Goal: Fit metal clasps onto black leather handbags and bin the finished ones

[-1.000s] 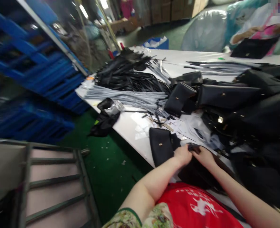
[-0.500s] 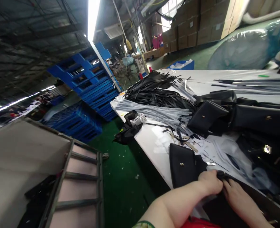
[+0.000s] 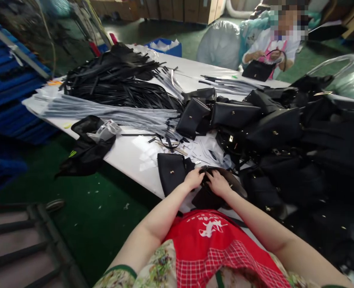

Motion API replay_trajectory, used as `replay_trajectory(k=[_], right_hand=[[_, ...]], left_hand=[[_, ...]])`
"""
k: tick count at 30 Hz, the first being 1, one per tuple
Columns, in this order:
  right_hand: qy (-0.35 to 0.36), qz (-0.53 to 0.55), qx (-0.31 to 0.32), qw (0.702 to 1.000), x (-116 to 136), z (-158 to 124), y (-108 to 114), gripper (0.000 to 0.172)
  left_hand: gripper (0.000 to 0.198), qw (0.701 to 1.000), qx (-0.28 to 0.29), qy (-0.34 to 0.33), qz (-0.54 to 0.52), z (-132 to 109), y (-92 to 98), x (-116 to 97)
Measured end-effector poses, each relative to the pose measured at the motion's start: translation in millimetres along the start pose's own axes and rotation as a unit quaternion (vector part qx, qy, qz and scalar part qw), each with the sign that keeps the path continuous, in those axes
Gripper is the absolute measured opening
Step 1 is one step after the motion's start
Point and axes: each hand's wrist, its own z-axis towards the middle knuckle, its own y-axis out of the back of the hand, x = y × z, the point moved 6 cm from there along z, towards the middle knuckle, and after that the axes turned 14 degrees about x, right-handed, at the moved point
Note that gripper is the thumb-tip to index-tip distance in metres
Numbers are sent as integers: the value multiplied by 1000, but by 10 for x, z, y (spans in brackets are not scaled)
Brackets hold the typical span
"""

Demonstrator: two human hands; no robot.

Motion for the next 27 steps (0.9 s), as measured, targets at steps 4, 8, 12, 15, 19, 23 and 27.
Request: replay_trajectory(k=[4,8,12,15,19,23,27], right_hand=[[-27,17,11,999,-91,-49,-54,45],[-20,30,6,999,-139,-86,58,45],[6,54,-6,998,-59,-358,155,39],[-2,91,69,993,72,-609,-104,46],[-85,113,104,984,5,-700,-385,29],[-132,166,72,975,-416,-637,-124,20],[-122,328,-10,937,-890,-851,478,40]], left_hand=[[34,999,-27,8,-25,-176,82,173],[29,997,-56,28,-47,-385,184,365],[27,993,-83,40,-74,-590,283,549],[30,989,-100,64,-90,-689,322,676],[33,986,-103,74,-106,-729,337,704],[32,985,-103,59,-123,-783,388,624],[33,983,-99,21,-151,-873,447,496]])
